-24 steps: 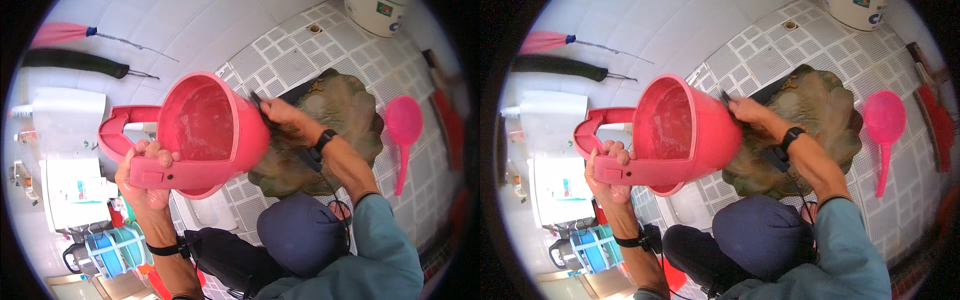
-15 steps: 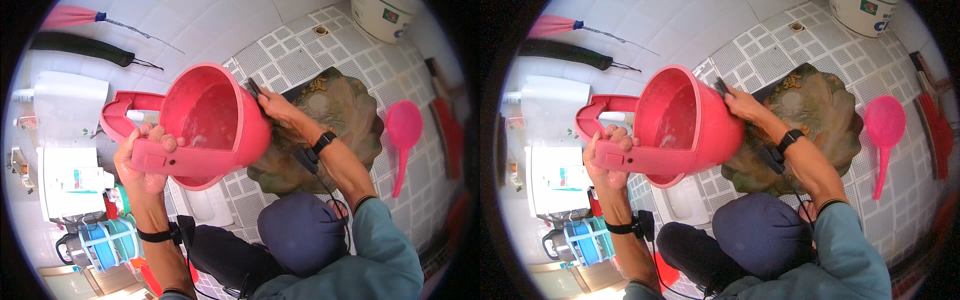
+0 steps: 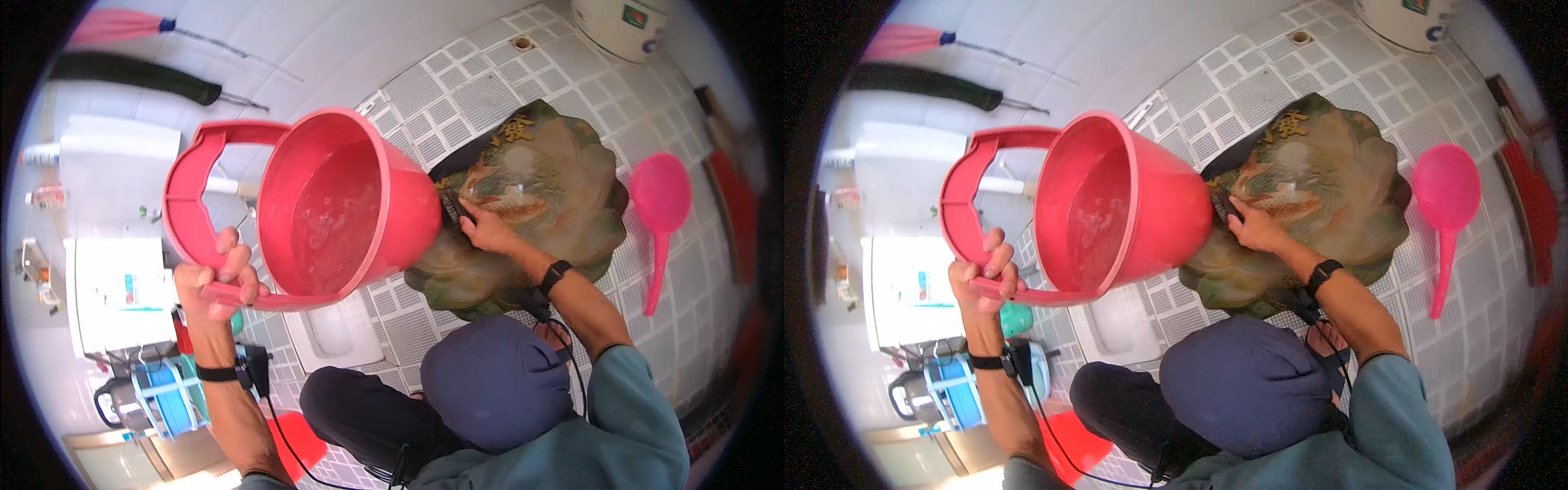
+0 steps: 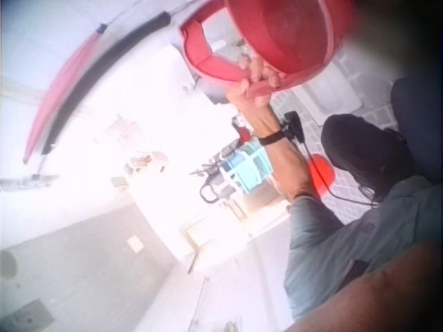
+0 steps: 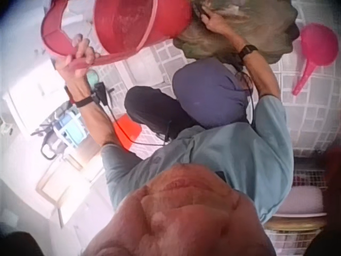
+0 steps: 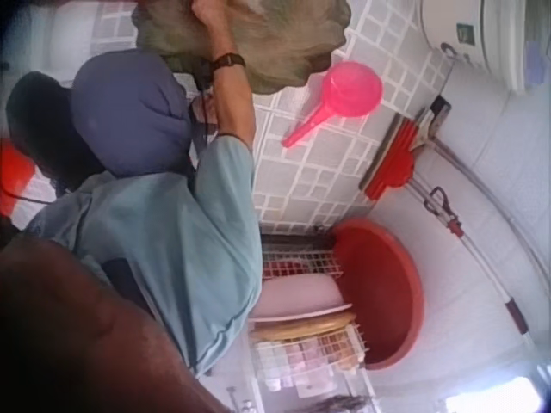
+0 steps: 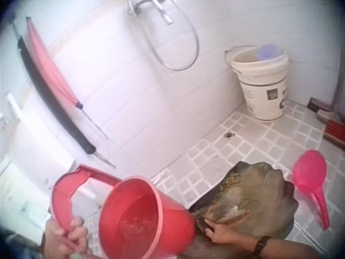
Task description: The person sits on the floor and repeatedly scrubs a live fish with a brush inside a pink bucket of water. They use a pink scoop to pour water over the fish and rinse the bucket, then drain the water into a floor drain.
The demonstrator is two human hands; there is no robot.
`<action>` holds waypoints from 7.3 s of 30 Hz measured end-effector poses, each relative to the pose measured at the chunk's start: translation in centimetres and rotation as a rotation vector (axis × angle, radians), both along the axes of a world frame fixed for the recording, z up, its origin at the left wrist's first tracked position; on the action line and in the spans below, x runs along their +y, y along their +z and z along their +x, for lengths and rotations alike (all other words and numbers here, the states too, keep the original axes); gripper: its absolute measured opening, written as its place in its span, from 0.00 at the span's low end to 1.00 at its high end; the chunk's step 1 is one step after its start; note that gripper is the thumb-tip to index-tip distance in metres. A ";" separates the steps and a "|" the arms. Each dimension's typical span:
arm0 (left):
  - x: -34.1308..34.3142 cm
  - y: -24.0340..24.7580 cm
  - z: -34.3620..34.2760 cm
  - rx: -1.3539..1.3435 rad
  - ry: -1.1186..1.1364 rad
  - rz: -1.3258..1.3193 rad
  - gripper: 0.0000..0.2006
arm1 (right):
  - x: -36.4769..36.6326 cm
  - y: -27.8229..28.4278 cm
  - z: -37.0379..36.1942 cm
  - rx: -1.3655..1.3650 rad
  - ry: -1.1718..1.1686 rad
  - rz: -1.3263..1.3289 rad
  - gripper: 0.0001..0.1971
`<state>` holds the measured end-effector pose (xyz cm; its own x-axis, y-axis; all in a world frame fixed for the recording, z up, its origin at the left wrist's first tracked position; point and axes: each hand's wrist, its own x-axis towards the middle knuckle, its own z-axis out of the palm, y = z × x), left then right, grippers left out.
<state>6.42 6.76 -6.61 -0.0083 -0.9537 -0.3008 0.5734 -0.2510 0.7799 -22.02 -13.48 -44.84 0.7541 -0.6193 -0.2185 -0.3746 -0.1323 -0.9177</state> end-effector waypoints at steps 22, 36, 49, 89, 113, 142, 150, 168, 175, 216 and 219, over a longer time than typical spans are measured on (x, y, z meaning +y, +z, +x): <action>3.3 0.9 1.1 -1.086 0.489 0.147 0.10 | 0.0 26.0 22.6 0.345 1.147 -1.244 0.35; 3.2 1.3 2.3 -1.257 0.338 0.169 0.12 | 2.1 27.6 23.1 0.702 1.569 -0.906 0.19; 2.9 1.3 1.5 -1.082 0.362 0.174 0.15 | -3.3 24.0 6.5 -0.298 -0.039 -0.292 0.39; 2.1 0.9 -1.0 -1.156 0.583 0.286 0.14 | -1.9 13.1 9.9 -0.287 -0.041 -0.107 0.31; 3.1 2.0 -0.6 -1.224 0.602 0.308 0.13 | -3.8 3.3 13.2 0.109 0.234 0.180 0.22; 3.9 1.3 1.5 -1.138 0.496 0.176 0.10 | 4.1 21.1 22.5 0.911 1.649 -1.033 0.17; 3.6 1.1 1.9 -1.087 0.439 0.106 0.10 | -0.7 25.6 18.5 -0.098 1.100 -0.614 0.27; 2.2 2.1 -1.3 -1.176 0.601 0.278 0.14 | -2.6 11.4 13.4 -0.574 -0.138 0.035 0.21; 1.2 1.5 -1.7 -1.194 0.610 0.322 0.13 | -3.4 -0.8 13.0 -0.043 -0.118 0.025 0.23; 1.8 2.2 -1.1 -1.211 0.517 0.338 0.14 | 1.4 -0.3 7.7 -0.229 -0.120 -0.285 0.18; 1.1 3.2 -1.8 -1.326 0.477 0.420 0.16 | 4.2 -1.6 2.7 -0.133 -0.072 -0.309 0.19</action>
<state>4.66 7.82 -3.39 0.7721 -0.6296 -0.0863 -0.3965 -0.5834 0.7088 -19.34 -9.27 -46.49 0.7152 -0.6937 0.0851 -0.2725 -0.3889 -0.8800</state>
